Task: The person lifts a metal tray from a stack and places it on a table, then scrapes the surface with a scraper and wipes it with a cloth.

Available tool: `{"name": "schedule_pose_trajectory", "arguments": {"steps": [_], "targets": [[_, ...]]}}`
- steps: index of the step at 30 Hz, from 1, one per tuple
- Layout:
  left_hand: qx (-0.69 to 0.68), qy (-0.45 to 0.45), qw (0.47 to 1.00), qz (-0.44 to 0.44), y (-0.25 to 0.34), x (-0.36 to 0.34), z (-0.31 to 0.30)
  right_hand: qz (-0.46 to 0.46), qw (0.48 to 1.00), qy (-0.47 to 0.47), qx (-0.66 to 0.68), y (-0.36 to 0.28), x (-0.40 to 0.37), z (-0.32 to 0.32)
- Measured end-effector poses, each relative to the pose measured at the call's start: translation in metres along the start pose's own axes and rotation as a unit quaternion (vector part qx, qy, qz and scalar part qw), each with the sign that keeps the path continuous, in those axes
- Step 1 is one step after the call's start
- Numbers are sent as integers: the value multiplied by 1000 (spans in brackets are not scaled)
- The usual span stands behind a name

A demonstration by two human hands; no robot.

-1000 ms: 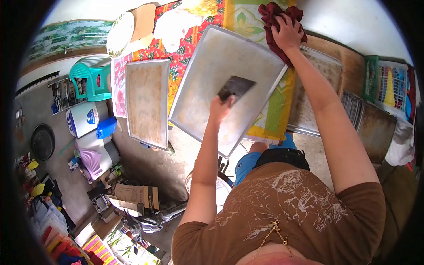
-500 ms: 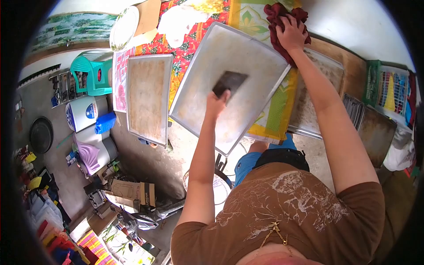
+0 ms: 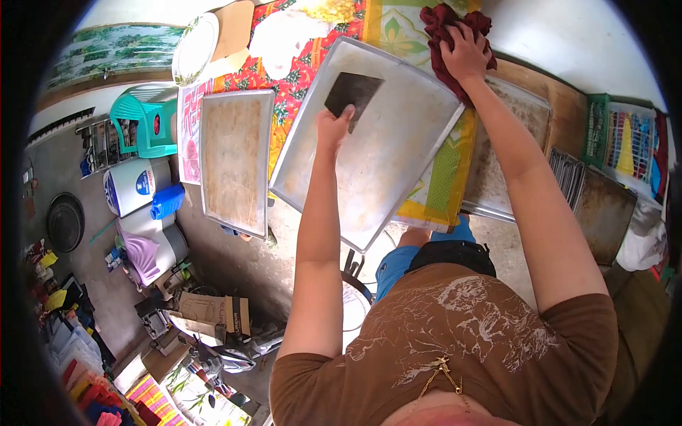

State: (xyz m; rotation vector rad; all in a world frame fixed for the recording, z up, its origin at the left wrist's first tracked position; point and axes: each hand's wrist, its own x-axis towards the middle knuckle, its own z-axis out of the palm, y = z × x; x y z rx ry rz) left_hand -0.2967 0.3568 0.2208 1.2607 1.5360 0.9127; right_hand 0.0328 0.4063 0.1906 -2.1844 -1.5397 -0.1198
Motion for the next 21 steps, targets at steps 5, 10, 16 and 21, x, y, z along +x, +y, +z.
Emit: {"name": "schedule_pose_trajectory", "arguments": {"steps": [5,10,16,21], "targets": [[-5,49,999,15,3,10,-3,4,1000,-7,0,1,0,0],[48,15,998,27,-20,21,-11,4,1000,-9,3,-2,1,-2],[78,14,996,47,-18,22,-10,3,1000,-9,4,-1,1,-1],[74,-52,996,10,-20,26,-8,11,1000,-13,-9,-2,2,-3]]}}
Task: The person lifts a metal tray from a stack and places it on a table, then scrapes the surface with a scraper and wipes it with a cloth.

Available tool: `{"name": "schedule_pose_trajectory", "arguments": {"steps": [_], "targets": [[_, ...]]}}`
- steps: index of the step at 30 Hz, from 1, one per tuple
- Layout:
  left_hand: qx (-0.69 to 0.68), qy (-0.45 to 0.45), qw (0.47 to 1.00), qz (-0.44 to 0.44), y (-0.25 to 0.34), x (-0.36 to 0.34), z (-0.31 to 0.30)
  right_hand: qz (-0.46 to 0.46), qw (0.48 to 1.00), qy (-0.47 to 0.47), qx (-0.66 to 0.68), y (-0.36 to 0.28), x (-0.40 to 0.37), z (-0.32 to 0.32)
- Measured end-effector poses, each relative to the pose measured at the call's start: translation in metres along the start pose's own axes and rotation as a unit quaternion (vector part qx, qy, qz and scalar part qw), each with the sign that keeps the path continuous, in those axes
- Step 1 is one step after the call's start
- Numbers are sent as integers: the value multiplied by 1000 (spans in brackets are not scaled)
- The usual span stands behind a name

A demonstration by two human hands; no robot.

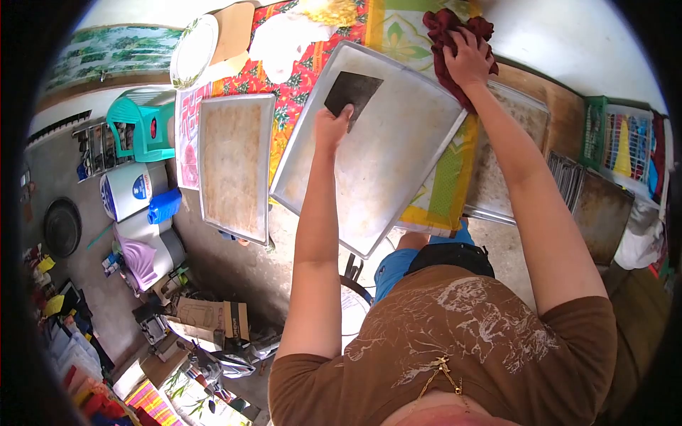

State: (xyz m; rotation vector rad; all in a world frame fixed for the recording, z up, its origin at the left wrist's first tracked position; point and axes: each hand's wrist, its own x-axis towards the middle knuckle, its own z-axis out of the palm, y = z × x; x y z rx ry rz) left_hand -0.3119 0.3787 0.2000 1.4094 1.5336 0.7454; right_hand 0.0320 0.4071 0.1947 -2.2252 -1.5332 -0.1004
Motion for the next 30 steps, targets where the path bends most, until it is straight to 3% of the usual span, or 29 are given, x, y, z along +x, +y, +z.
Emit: {"name": "schedule_pose_trajectory", "arguments": {"steps": [3,6,9,12,15,18,21,25,28,30], "targets": [[-29,69,997,25,-2,3,5,3,1000,-1,3,-2,0,0],[-27,-5,1000,13,2,1,6,2,1000,4,0,0,0,-1],[-48,54,996,44,3,0,13,-3,1000,7,7,0,0,2],[49,-5,999,-20,2,2,8,-5,1000,10,11,2,0,3],[-80,35,995,41,3,1,18,-3,1000,7,14,0,0,4],[0,8,1000,-7,7,3,9,-2,1000,4,10,2,0,2],[-134,-19,989,53,16,-1,15,-10,1000,9,6,1,0,3],[-71,140,987,-34,30,10,-4,-6,1000,9,5,2,0,3],[-119,141,983,-7,18,30,-12,-7,1000,7,11,1,0,2],[-82,114,990,-17,17,31,-16,-9,1000,9,9,1,0,2]]}}
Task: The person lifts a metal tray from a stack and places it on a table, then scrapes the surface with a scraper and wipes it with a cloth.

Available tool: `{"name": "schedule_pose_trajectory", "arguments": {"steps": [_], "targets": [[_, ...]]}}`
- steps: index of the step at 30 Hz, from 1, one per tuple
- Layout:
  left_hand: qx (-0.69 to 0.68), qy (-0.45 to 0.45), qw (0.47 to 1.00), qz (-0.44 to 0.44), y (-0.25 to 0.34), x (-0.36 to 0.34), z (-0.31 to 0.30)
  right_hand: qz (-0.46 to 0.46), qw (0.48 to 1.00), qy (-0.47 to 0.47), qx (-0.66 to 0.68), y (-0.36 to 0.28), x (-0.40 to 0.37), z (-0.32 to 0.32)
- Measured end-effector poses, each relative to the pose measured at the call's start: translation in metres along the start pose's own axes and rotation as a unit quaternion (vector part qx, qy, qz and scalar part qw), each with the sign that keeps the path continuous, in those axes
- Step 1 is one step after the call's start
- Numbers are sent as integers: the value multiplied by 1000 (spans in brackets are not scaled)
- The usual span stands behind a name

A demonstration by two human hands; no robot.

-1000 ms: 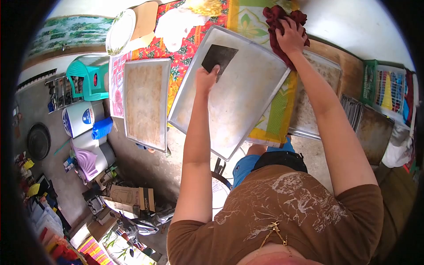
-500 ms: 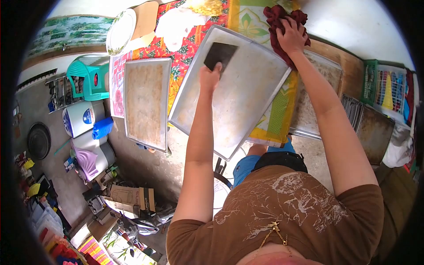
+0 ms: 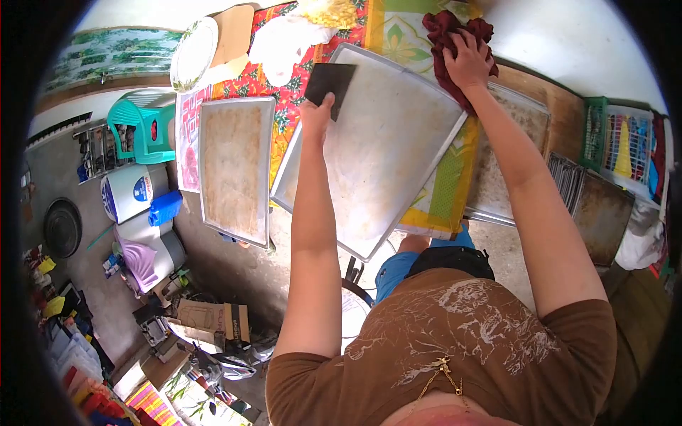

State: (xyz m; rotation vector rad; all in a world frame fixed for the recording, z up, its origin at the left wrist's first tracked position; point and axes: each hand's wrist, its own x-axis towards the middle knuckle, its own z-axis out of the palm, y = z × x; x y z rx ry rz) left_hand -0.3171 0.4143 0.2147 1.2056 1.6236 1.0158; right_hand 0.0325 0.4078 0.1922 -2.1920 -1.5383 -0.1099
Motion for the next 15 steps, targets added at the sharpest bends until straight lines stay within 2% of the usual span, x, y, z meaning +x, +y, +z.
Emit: {"name": "schedule_pose_trajectory", "arguments": {"steps": [2,5,8,12,13,15], "targets": [[78,-28,996,-16,8,-3,-3,1,1000,1,0,1,1,1],[-38,8,999,22,-3,6,-1,1,1000,-1,3,0,0,-1],[19,-54,998,5,-5,5,5,-1,1000,0,7,-1,0,0],[71,12,997,-13,-8,16,4,2,1000,2,-3,1,0,0],[13,-35,999,27,-4,12,6,3,1000,0,-5,0,-1,0],[8,-70,997,31,-6,5,11,3,1000,-1,-1,0,-1,-1]]}}
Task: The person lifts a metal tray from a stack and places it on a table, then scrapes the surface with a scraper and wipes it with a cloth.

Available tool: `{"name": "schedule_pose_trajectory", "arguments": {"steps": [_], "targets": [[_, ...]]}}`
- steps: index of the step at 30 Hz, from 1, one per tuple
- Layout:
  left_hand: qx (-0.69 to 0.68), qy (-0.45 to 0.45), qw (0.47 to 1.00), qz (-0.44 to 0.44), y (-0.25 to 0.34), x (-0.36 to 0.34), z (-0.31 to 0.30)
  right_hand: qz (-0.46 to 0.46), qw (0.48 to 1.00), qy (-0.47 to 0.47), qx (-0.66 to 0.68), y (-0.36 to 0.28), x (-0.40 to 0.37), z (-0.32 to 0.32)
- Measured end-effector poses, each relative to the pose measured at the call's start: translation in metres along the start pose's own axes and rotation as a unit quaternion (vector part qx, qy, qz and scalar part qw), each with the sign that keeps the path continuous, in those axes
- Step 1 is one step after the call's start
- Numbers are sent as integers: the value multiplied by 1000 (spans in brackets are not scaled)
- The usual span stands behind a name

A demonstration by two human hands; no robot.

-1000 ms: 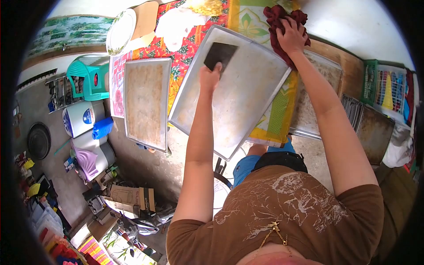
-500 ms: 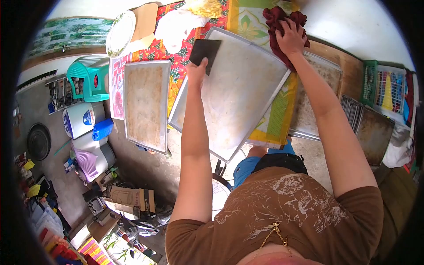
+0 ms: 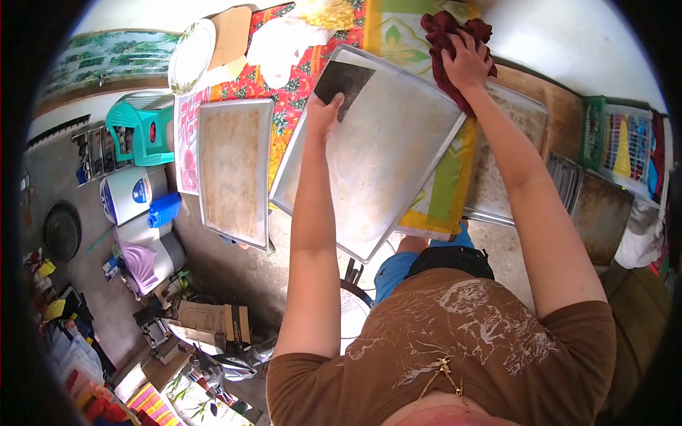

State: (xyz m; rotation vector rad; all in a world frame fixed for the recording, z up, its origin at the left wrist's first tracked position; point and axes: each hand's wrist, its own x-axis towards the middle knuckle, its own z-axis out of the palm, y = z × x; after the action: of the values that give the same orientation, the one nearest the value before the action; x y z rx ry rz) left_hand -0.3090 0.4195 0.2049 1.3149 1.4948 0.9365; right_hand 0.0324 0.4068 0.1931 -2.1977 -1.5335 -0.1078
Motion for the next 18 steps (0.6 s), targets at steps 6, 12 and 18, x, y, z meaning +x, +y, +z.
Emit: {"name": "schedule_pose_trajectory", "arguments": {"steps": [6,12,18], "targets": [[-6,-68,997,-33,-3,-21,16,7,1000,-14,-3,0,0,-3],[46,-142,985,-84,-4,-91,60,-1,1000,-8,11,0,-1,0],[5,-127,990,-62,-9,-101,75,2,1000,-13,5,-1,-1,-1]]}}
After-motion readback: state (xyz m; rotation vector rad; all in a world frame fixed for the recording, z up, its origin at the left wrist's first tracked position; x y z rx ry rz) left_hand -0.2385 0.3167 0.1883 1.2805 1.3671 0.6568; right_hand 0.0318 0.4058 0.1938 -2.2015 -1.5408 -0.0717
